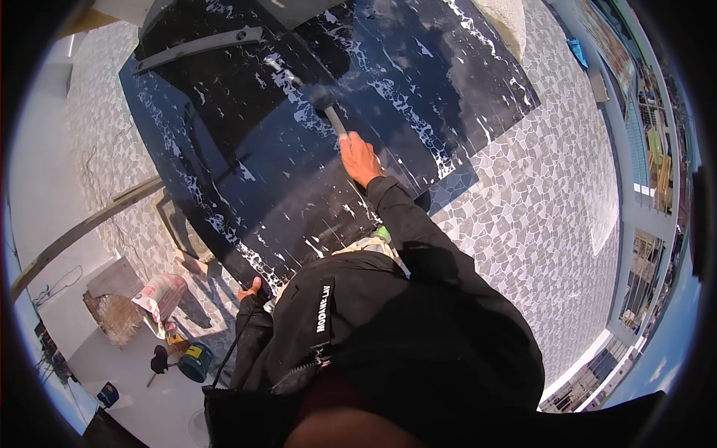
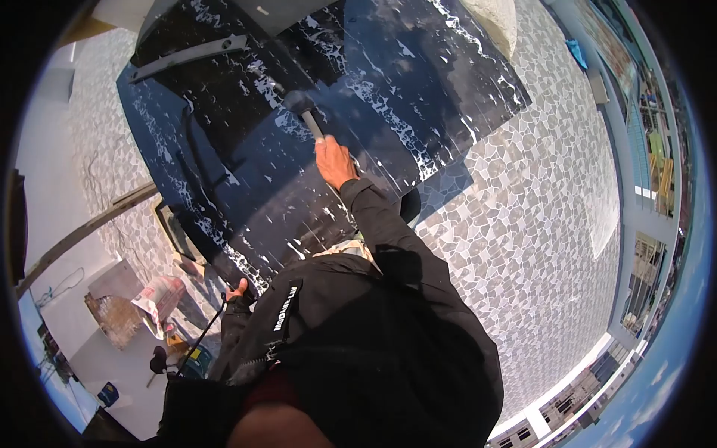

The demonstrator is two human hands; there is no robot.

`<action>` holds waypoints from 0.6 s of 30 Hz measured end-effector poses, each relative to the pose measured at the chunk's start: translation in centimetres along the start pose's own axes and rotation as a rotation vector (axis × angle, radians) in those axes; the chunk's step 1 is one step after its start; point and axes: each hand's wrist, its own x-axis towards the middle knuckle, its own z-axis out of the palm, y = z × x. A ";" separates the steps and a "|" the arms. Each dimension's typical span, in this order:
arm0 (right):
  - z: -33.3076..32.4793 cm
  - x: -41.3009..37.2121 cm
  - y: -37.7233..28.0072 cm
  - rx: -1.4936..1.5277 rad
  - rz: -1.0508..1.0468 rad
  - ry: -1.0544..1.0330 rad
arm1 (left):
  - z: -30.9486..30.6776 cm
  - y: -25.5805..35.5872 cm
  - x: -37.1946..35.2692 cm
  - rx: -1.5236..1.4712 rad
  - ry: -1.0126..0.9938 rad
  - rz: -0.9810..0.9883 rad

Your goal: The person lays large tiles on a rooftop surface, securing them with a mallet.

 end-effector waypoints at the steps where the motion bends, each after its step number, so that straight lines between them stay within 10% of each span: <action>1: 0.5 0.6 -0.3 0.001 -0.009 0.002 | 0.3 1.0 -0.4 0.098 0.062 -0.030; 4: 1.8 2.6 0.0 -0.013 -0.024 0.024 | 0.2 0.5 -0.2 0.124 0.049 -0.072; 9: 3.7 5.1 0.5 -0.492 -0.638 0.194 | -0.2 -0.8 1.1 0.075 0.041 -0.055; 18: 5.3 8.5 0.0 -0.348 -0.548 0.191 | -0.4 -0.7 0.9 -0.070 -0.075 -0.076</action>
